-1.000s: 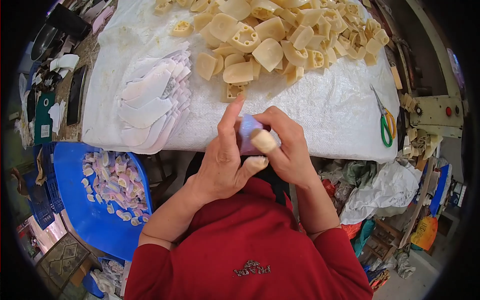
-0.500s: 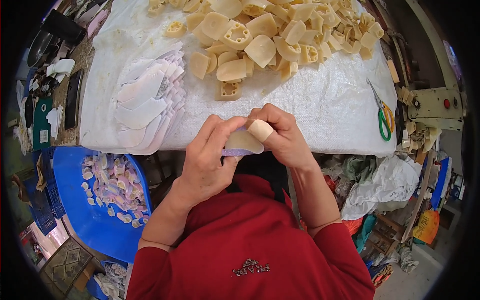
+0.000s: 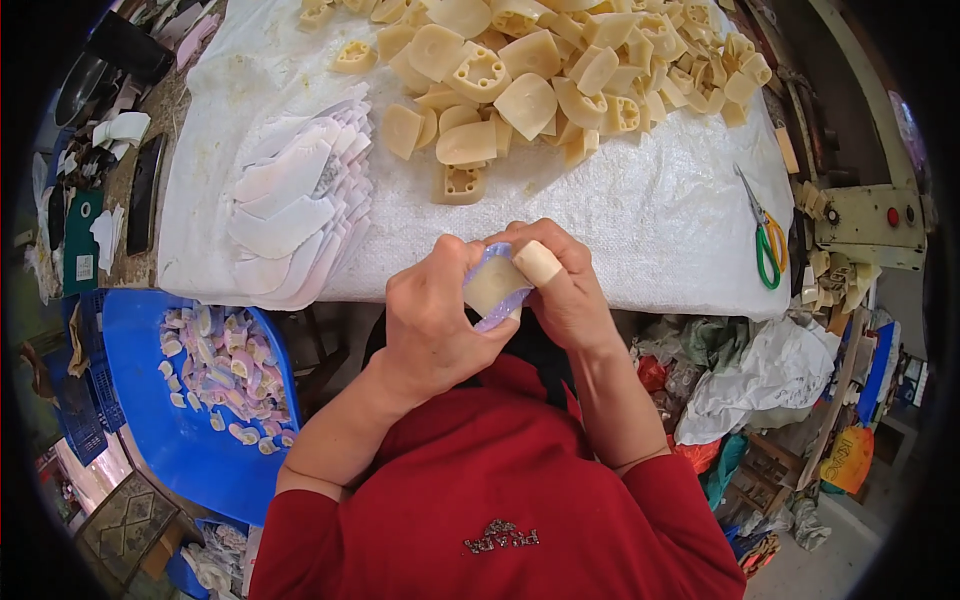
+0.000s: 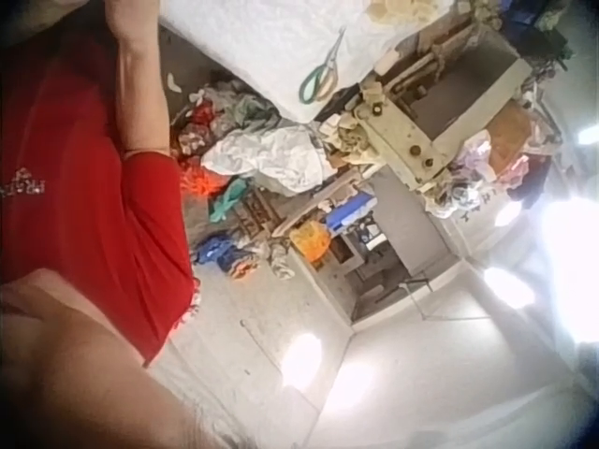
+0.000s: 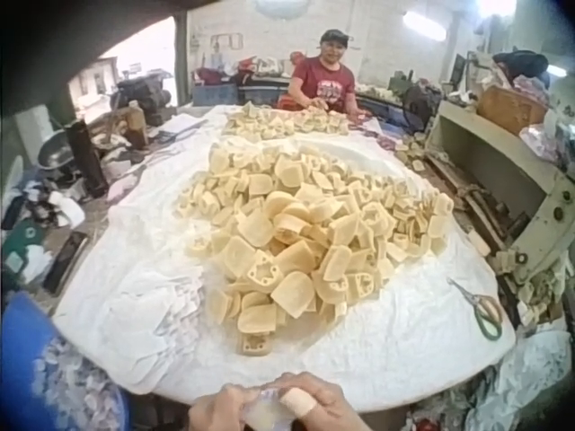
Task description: Manually applying white adhesive or protective strips to beige shoe component parts.
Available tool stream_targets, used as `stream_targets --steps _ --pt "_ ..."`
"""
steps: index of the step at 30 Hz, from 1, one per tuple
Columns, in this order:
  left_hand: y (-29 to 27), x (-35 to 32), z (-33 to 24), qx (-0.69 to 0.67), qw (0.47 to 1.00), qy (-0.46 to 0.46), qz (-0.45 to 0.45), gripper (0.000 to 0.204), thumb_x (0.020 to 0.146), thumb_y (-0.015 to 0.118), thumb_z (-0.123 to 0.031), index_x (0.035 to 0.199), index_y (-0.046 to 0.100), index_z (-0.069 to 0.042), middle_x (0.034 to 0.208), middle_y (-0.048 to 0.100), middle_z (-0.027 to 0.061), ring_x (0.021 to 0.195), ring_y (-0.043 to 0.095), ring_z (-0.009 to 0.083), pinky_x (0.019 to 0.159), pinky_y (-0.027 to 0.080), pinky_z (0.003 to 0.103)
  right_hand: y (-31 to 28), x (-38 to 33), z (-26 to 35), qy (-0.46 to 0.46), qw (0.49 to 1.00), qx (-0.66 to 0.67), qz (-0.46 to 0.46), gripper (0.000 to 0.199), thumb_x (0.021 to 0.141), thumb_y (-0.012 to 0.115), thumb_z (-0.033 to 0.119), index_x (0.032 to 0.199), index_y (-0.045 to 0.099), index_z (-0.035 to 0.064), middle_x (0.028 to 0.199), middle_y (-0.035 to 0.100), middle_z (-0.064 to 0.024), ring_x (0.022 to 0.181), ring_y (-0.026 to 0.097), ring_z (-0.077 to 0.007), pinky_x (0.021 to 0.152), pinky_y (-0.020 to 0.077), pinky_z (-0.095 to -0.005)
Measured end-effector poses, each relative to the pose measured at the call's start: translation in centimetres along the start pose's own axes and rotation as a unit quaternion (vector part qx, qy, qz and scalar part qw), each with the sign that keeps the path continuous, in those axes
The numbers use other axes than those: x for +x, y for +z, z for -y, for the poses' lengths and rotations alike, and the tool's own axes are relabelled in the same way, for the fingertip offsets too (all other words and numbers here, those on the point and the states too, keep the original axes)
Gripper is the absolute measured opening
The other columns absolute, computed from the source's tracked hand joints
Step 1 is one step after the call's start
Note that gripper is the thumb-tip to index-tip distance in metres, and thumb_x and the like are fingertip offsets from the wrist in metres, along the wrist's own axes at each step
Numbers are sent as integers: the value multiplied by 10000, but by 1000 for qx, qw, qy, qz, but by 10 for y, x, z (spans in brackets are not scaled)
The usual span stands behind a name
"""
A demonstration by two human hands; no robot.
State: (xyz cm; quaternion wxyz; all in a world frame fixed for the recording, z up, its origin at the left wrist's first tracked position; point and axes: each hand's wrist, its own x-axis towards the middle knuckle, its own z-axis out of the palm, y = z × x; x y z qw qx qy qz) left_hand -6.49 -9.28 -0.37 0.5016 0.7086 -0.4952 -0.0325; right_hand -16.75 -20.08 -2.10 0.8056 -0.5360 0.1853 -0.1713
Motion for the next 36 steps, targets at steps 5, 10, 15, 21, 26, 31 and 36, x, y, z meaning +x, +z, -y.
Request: stream_targets --steps 5,10,15,21,26,31,36 --pt "13 1 4 32 998 2 -48 406 596 777 -86 872 489 -8 664 568 128 558 607 299 495 491 347 18 2 -9 -103 976 -153 -118 208 945 493 181 1000 584 2 914 613 -55 847 553 -121 759 454 -263" --pt "11 0 7 29 996 -22 -75 406 604 785 -113 862 490 -6 606 548 116 518 595 287 471 480 348 14 2 -8 9 994 91 -59 247 947 487 176 1085 571 -11 968 607 -80 885 560 -142 816 446 -268" --pt "11 -2 7 81 993 3 -89 386 606 779 -121 849 501 -9 606 550 115 513 592 274 463 474 337 18 -1 -8 -76 983 -152 -64 272 942 491 172 1137 554 -7 1061 587 -107 953 560 -163 846 440 -275" --pt "1 -2 19 80 991 13 -105 405 605 783 -114 888 518 4 610 553 119 523 593 274 470 473 330 12 7 0 -142 951 -271 -53 321 919 510 159 1212 518 27 993 585 -93 895 557 -211 796 450 -309" --pt "-39 -19 14 113 987 25 -111 450 611 792 -98 963 536 16 730 576 134 600 590 278 530 478 332 46 4 75 -320 844 -406 142 232 778 650 90 1007 636 56 913 556 -84 796 526 -253 743 461 -339" --pt "-95 -57 51 142 962 -82 -217 534 701 747 -57 1144 461 21 1071 486 121 967 505 197 828 420 292 95 12 94 -427 846 -290 133 137 754 607 150 790 636 20 723 586 -67 692 504 -209 602 425 -343" --pt "-168 -127 116 161 874 -294 -352 514 786 677 -89 1229 438 16 1197 452 143 1072 483 234 942 389 339 90 14 107 -337 869 -325 158 193 730 611 154 856 638 10 716 609 -83 695 515 -238 664 423 -370"
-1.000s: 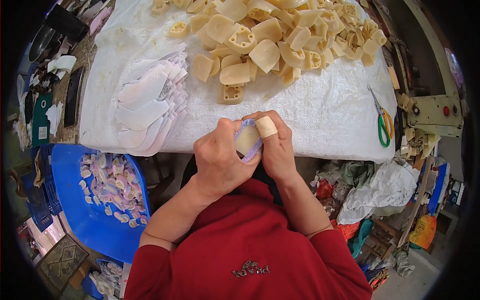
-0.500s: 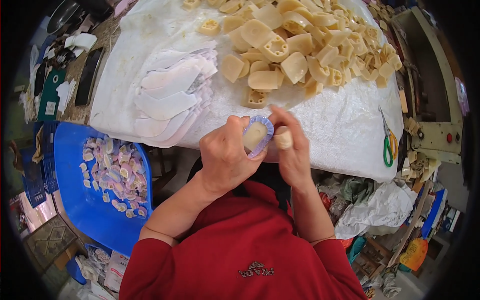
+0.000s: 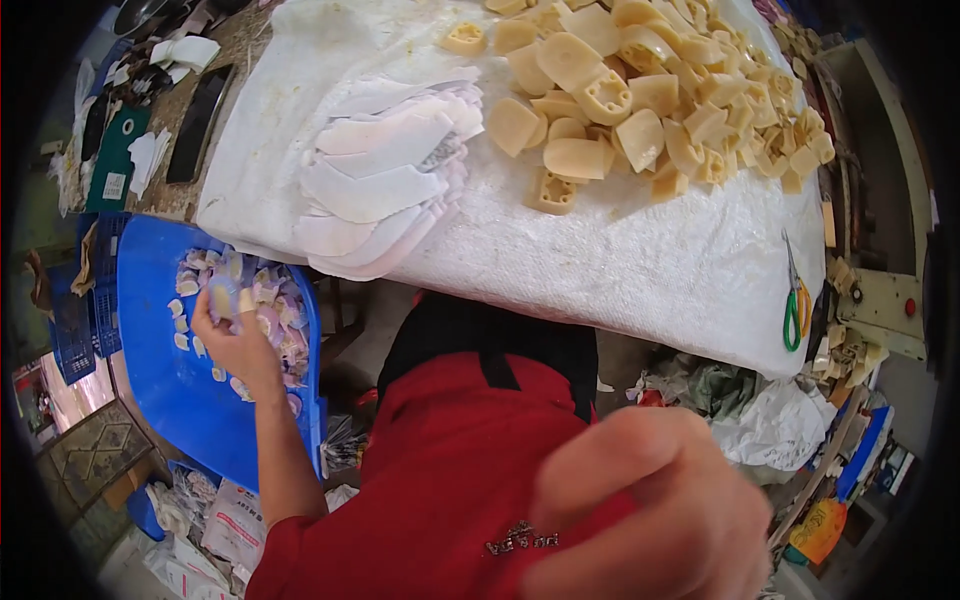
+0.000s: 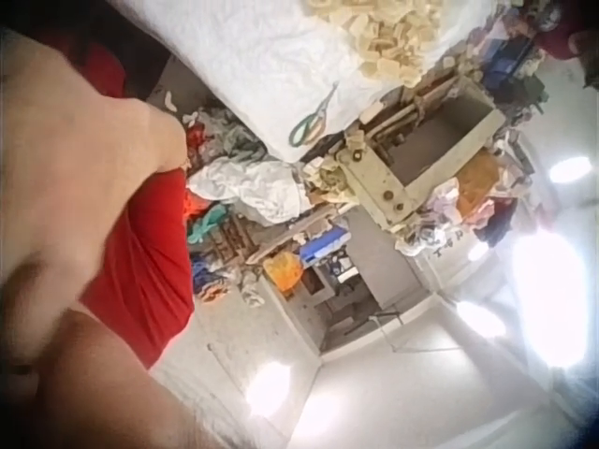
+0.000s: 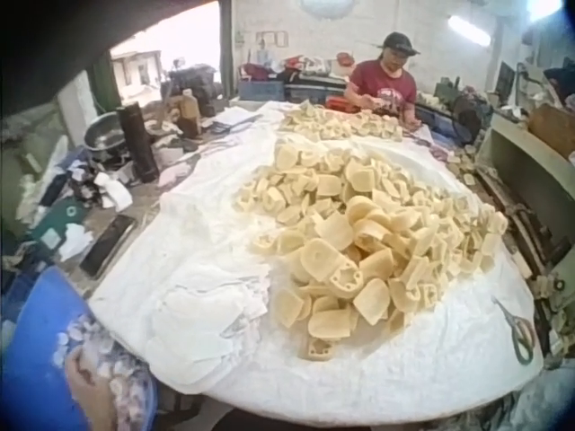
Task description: Manually applying white adhesive or protective strips to beige shoe component parts.
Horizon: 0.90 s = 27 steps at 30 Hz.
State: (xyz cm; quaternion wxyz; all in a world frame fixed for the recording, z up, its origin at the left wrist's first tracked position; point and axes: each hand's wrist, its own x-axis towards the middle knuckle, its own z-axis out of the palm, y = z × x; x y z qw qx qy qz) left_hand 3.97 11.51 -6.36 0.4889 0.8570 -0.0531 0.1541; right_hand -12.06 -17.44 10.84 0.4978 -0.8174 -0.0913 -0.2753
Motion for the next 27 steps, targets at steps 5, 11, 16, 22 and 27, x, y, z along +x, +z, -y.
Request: stream_targets --steps 5,11,16,22,27 --pt "-26 15 17 252 961 63 -89 551 843 590 -164 1345 407 -33 1303 442 163 1149 451 285 944 375 384 4 5 -13 7 998 -65 22 249 718 622 158 931 646 32 814 628 -106 773 524 -283 764 401 -406" --pt "31 3 -81 -11 979 196 56 251 796 576 9 1041 619 -21 1075 608 104 981 574 230 823 448 315 71 11 -91 -37 948 -317 -9 300 623 664 91 917 646 148 1100 524 -58 1042 447 -284 871 291 -427" --pt "54 -7 -108 -48 927 351 120 216 762 597 39 972 628 -1 927 653 125 860 616 273 804 486 346 85 11 -106 -32 936 -351 7 196 648 649 86 841 649 123 1032 575 -38 1039 462 -265 913 281 -411" --pt "60 -21 -102 -39 954 270 121 218 772 585 30 988 617 33 967 654 161 908 615 318 857 490 390 62 7 -104 53 993 -85 -55 165 717 574 -11 861 589 67 973 599 -60 950 526 -244 885 347 -395" --pt "54 -28 -134 -46 935 317 152 202 787 593 -33 973 627 37 985 626 179 940 597 343 850 473 410 25 -18 -87 95 983 9 -156 145 779 541 -42 898 573 33 939 625 -103 867 572 -278 813 437 -370"
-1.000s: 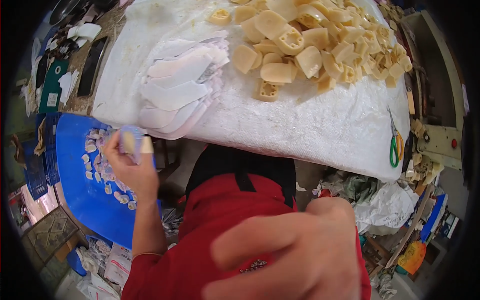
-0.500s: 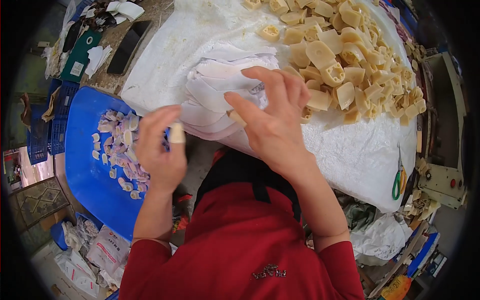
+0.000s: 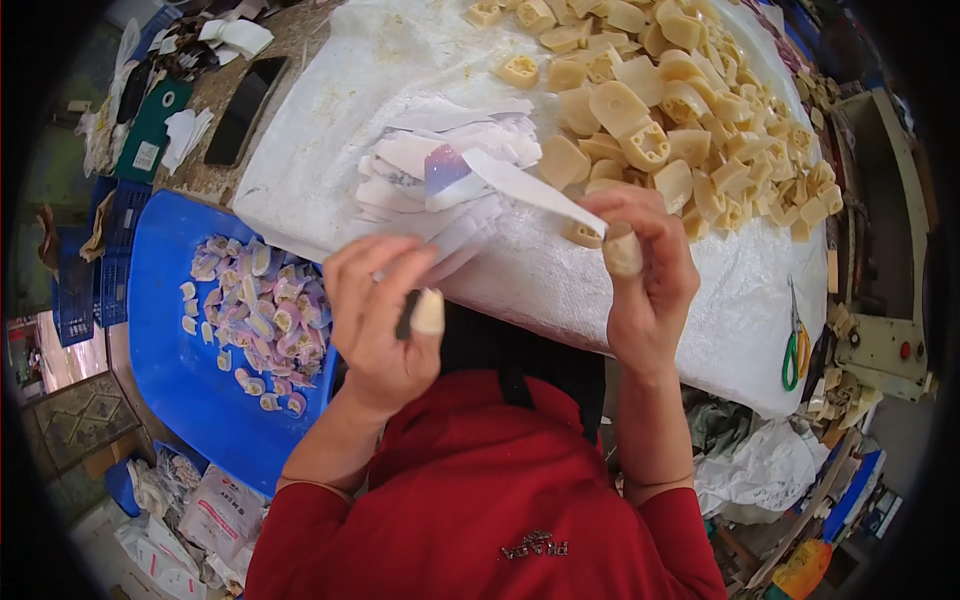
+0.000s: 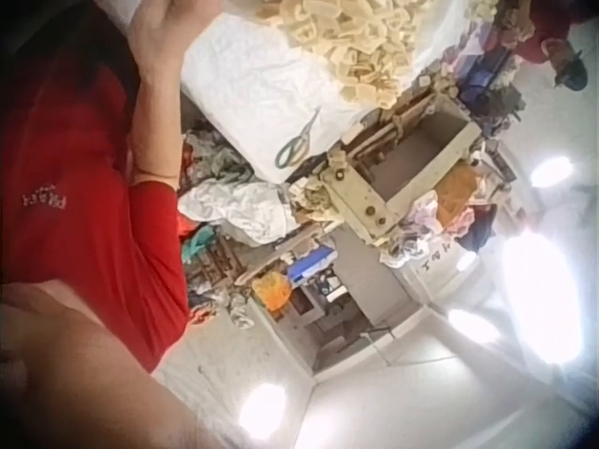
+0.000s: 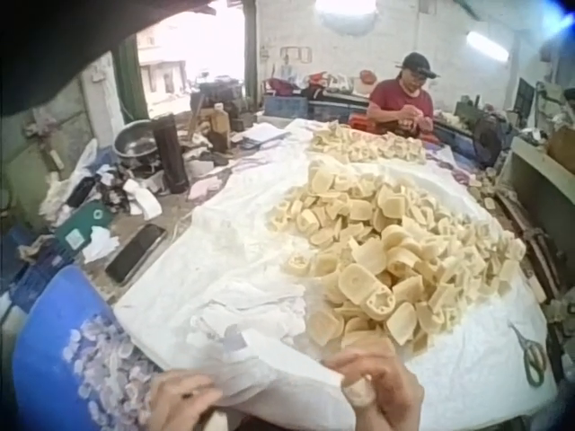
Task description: Manually applying white adhesive or protective strips to beige shoe component parts.
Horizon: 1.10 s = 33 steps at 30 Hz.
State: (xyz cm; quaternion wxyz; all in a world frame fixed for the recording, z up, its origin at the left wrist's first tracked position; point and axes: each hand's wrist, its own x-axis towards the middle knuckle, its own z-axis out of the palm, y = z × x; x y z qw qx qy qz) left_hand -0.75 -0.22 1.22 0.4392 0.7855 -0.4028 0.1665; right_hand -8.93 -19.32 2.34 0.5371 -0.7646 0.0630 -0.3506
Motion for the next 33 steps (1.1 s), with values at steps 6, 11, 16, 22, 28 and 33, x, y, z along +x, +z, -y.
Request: stream_targets --steps 6,11,16,22,28,33 --pt "33 10 -21 -70 994 54 59 279 797 589 -39 1056 593 64 1152 553 244 1075 546 374 913 436 417 -11 -15 -2 -98 985 -131 44 111 818 590 7 919 562 44 961 613 -104 890 549 -283 779 440 -343" --pt "39 13 -14 -336 923 -176 -60 394 819 550 -41 1193 504 72 1245 502 270 1156 507 364 974 400 406 -33 -25 -1 -53 994 -81 -59 124 828 582 7 945 559 39 964 603 -115 895 542 -272 793 438 -342" --pt "41 14 -27 -239 960 18 142 371 871 523 -165 1160 543 67 1029 603 195 946 590 287 861 447 343 -55 -38 1 -71 982 -163 -70 166 747 605 -11 896 574 53 974 590 -115 893 520 -302 800 436 -372" --pt "86 -7 -38 -548 730 -326 245 454 980 416 -317 1240 498 46 871 608 75 716 529 106 635 416 232 -72 -44 -2 -28 975 -212 57 236 688 645 -1 909 585 55 1001 595 -104 899 528 -305 824 438 -376" --pt "103 -1 -45 -612 680 -357 189 461 988 405 -301 1244 459 78 853 596 85 703 524 115 608 403 241 -94 -38 -56 127 939 -250 -196 291 734 645 -23 1014 584 29 928 573 -116 805 593 -259 699 490 -335" --pt "106 -6 -46 -595 697 -353 189 437 995 387 -268 1248 460 80 867 597 90 725 538 117 627 411 239 -92 -29 -55 86 930 -328 -140 389 676 511 -115 1034 577 20 953 551 -169 810 570 -368 729 488 -400"
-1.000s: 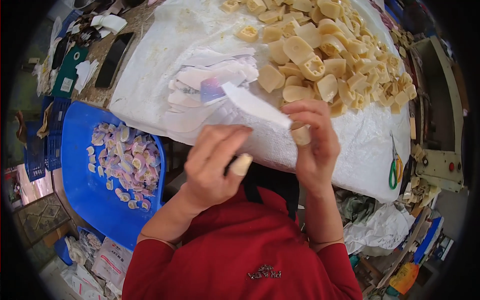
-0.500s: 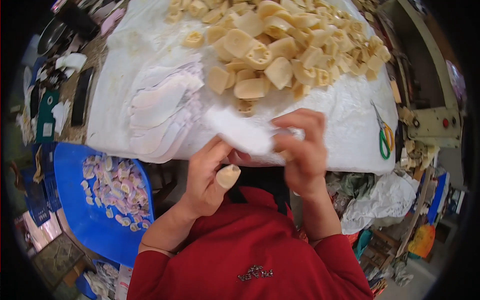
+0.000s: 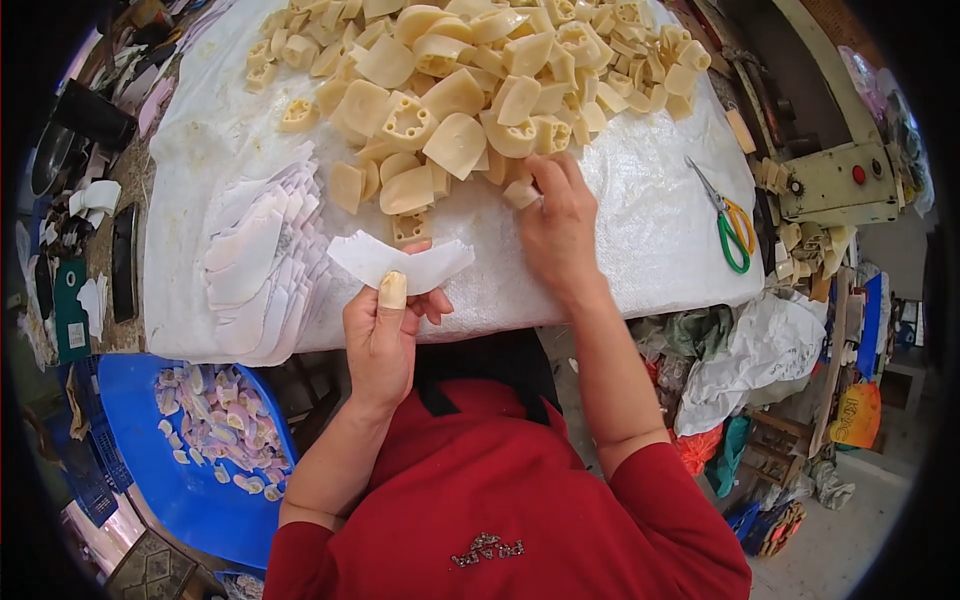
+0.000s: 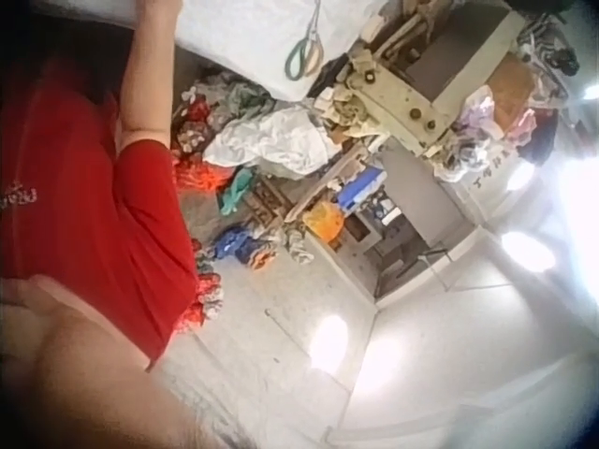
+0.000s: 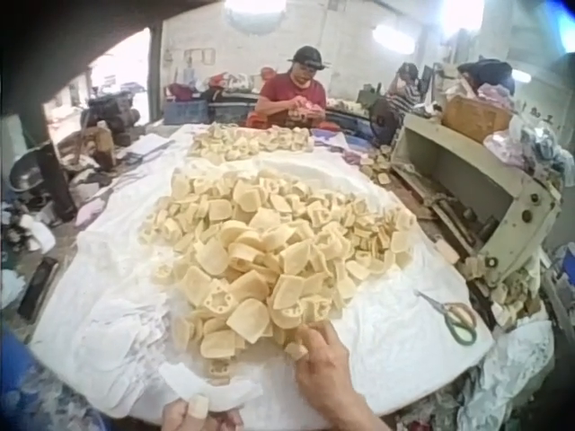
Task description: Manually applying white adhesive or protective strips to beige shoe component parts.
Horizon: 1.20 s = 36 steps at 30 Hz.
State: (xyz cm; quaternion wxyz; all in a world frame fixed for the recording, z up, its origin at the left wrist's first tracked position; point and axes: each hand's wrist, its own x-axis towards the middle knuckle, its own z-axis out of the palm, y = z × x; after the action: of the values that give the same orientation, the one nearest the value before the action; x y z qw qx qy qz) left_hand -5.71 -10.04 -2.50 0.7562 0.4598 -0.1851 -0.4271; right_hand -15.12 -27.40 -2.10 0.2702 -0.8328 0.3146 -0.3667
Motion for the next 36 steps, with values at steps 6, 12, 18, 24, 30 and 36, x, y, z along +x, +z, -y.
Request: stream_targets --steps 6,12,18,24,30,36 --pt "-3 -3 -2 10 1000 -14 -21 438 992 399 -277 1247 461 73 823 595 83 700 533 111 610 401 227 -38 7 24 -74 957 -195 201 219 682 506 -78 867 562 24 864 506 -147 836 548 -329 739 463 -406" --pt "-11 -6 0 -7 1000 -11 20 394 1001 381 -245 1242 482 50 906 603 100 755 546 123 659 426 251 -41 7 38 -109 919 -277 257 135 682 534 -40 790 539 41 820 473 -122 816 526 -294 705 458 -394" --pt "2 2 8 68 989 91 98 391 981 416 -265 1220 518 27 1092 606 132 945 566 191 822 435 320 -37 -13 19 -190 934 -274 127 268 652 558 -42 900 601 51 987 526 -144 884 535 -302 731 477 -367" --pt "18 17 13 289 923 173 185 365 956 430 -274 1156 596 -17 1177 577 152 1140 512 279 977 369 373 -25 -35 1 -209 968 -98 97 388 636 627 8 1020 612 59 1067 546 -104 1012 543 -320 762 508 -377" --pt "23 18 13 463 837 249 148 301 876 531 -132 1166 605 -102 1099 602 124 992 566 300 875 410 371 -28 -32 -24 -133 989 -6 70 379 682 634 -23 1053 605 44 1008 594 -117 932 593 -308 762 519 -347" --pt "22 19 18 427 855 262 132 302 879 521 -135 1169 599 -108 1025 623 130 923 579 298 876 398 362 -23 -29 -21 170 946 271 -54 170 900 553 35 1067 575 15 1006 634 -106 881 605 -137 755 493 -254"
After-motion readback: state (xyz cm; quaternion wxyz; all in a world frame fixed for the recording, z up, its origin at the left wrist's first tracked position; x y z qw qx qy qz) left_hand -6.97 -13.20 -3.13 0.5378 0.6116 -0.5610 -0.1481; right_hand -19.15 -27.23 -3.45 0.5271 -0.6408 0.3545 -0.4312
